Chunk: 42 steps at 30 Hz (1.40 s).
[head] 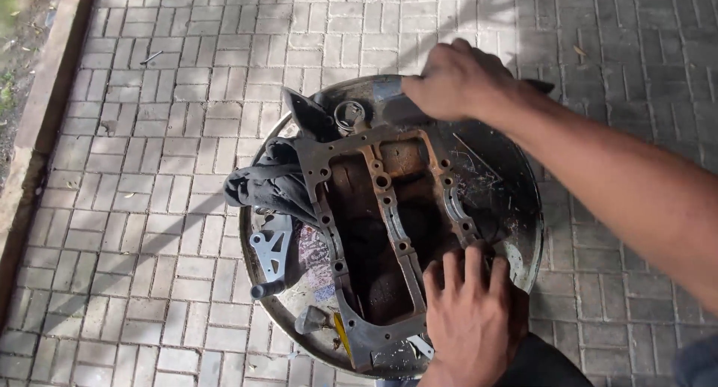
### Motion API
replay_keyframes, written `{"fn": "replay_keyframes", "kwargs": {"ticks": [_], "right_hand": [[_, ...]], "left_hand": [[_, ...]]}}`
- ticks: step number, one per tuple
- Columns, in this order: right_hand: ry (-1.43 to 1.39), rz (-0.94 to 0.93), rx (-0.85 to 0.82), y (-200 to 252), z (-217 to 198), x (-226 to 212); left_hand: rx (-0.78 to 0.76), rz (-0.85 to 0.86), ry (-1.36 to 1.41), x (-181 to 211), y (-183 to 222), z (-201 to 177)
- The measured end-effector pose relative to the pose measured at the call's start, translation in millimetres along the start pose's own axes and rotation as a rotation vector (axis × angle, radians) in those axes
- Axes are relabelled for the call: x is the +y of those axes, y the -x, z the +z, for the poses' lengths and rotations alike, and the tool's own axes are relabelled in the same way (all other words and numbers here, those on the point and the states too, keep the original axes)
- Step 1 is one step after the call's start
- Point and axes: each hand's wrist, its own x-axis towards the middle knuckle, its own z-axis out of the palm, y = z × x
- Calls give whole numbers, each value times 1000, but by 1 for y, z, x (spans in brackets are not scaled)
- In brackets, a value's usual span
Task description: Cleaning rust and debris from a metal engine component using a wire brush and a scraper.
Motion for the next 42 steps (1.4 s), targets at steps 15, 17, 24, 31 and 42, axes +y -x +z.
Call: {"fn": "replay_keyframes", "kwargs": {"ticks": [15,17,24,31,42], "right_hand": [[-100,-38,101,-9,7,25],[-59,-88,38,0,17,-9],[124,-507,67,7,103,-103],[85,107,5,27,9,-22],[-14,-102,-154,39,52,-102]], "left_hand": [[94,7,8,0,0,7],[139,-14,15,1,-9,5],[152,36,15,-5,1,5],[52,-16,31,1,4,15],[250,25,5,-6,0,20]]}}
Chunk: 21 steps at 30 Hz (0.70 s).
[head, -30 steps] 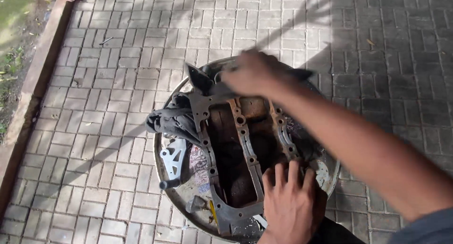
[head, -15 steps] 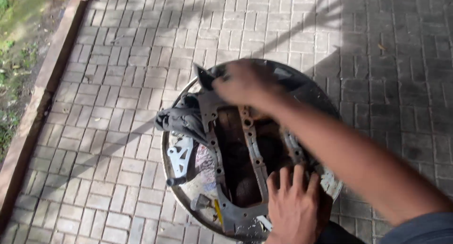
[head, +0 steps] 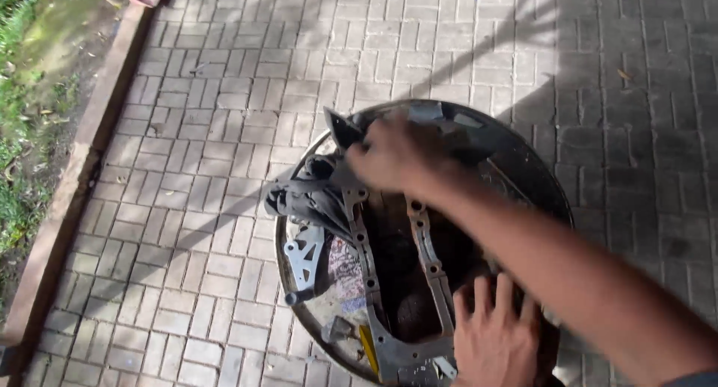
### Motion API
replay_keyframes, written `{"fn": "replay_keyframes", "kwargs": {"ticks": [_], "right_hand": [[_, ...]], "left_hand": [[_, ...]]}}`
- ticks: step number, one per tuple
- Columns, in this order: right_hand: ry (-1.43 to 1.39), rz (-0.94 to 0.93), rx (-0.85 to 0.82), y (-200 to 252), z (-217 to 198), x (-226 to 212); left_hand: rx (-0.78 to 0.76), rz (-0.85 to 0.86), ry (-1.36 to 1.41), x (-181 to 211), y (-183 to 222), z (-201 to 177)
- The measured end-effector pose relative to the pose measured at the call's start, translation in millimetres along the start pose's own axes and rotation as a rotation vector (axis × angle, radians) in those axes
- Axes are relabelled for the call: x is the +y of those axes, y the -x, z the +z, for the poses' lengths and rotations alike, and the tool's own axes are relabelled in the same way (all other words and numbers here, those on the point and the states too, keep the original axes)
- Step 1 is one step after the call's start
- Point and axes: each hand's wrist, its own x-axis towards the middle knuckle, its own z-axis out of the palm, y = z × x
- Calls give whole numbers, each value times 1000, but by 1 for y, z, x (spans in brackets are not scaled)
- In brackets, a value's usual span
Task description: Cleaning rust and debris from a metal engine component using a wire brush and a scraper.
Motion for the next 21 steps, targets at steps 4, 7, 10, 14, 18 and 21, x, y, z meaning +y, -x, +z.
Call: {"fn": "replay_keyframes", "kwargs": {"ticks": [4,7,10,14,18,21], "right_hand": [[21,-26,202,-32,-11,35],[240,22,138,-26,6,22],[313,-177,301,-50,34,63],[4,-303,328,-82,41,100],[133,-207,331,-37,29,44],[134,-314,195,-18,62,40]], "left_hand": [[-16,-11,25,3,-3,-10],[-1,-28,43,5,-2,-2],[118,-9,16,6,-2,-3],[64,-8,36,7,-11,-11],[34,11,34,6,-6,-7],[71,22,15,2,-6,1]]}}
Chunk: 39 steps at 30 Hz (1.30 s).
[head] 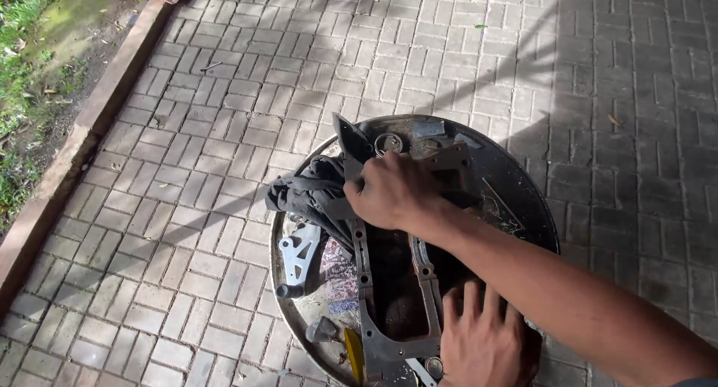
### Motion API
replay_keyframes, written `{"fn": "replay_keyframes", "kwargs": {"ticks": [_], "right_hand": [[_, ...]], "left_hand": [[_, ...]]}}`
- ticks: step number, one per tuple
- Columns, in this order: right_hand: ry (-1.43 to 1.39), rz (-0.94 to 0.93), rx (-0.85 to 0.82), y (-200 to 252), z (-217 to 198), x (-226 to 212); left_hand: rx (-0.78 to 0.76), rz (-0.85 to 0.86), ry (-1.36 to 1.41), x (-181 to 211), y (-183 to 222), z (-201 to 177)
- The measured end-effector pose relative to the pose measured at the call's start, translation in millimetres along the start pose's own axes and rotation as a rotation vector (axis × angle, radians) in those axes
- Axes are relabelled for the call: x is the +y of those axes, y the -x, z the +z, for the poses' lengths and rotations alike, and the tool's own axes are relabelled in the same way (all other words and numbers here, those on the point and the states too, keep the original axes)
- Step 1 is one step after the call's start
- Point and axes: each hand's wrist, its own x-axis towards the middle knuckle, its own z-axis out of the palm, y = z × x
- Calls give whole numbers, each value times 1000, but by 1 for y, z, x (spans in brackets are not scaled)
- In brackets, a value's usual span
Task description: Cleaning rust and debris from a metal engine component using a wire brush and a scraper.
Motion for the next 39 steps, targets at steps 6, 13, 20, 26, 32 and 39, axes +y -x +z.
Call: {"fn": "replay_keyframes", "kwargs": {"ticks": [6,13,20,26,32,39], "right_hand": [[106,83,68,-25,-26,-6],[187,132,13,-19,-30,-22],[57,145,-65,-31,-26,-9],[-15,25,-128,-6,-27,-35],[73,-54,-173,10,-20,-39],[-11,-544,15,90,-68,20]], "left_hand": [[-138,-81,-53,2,3,0],[-229,-72,-23,3,1,-14],[-142,-97,-44,7,1,-12],[-129,-76,-74,-3,-7,-8],[-128,-79,-55,-7,-1,-4],[301,-127,386,1,25,-62]]}}
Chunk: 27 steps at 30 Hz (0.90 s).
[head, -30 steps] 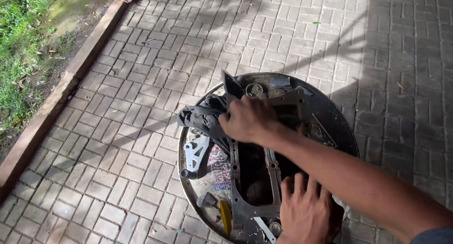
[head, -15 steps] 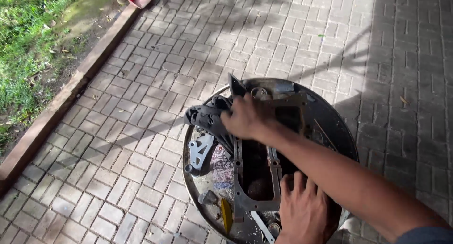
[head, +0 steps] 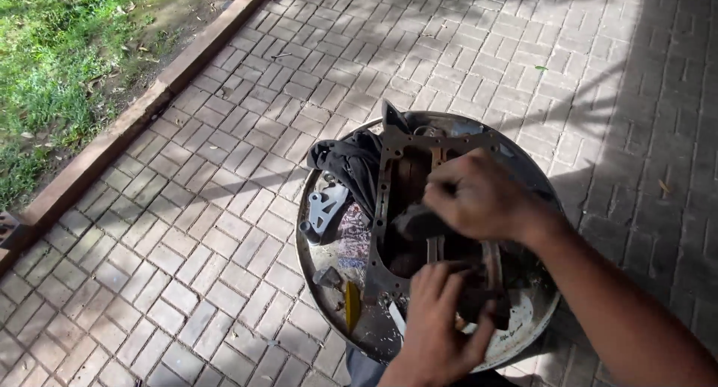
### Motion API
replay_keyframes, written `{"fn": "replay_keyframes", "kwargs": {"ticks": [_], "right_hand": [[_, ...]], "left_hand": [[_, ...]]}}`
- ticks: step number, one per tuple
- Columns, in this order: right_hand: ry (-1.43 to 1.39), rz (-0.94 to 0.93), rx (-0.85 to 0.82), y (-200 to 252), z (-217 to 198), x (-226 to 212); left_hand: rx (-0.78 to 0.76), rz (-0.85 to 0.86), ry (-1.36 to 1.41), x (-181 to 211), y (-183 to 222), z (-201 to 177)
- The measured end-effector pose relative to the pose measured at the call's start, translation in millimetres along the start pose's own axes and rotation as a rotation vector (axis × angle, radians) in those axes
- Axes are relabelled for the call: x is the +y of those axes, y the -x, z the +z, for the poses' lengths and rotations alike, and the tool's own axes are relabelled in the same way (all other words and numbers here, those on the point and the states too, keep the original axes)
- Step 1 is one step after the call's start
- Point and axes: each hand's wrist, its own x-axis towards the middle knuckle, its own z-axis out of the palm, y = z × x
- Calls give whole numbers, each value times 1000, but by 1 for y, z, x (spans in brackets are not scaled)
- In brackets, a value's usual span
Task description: Cleaning rust and debris from a metal engine component using a wire brush and a scraper.
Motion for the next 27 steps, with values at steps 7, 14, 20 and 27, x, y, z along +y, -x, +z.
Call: {"fn": "replay_keyframes", "kwargs": {"ticks": [7,14,20,27], "right_hand": [[-319,285,-106,89,-22,52],[-194,549,-40,132,37,82],[-356,686,201,157,69,74],[-452,1029,508,169,90,59]], "left_hand": [[357,-183,-222,-12,56,-30],[421,-453,-442,-17,51,-41],[424,-515,-439,-38,-1,-43],[320,-571,-554,-68,-21,-37]]}}
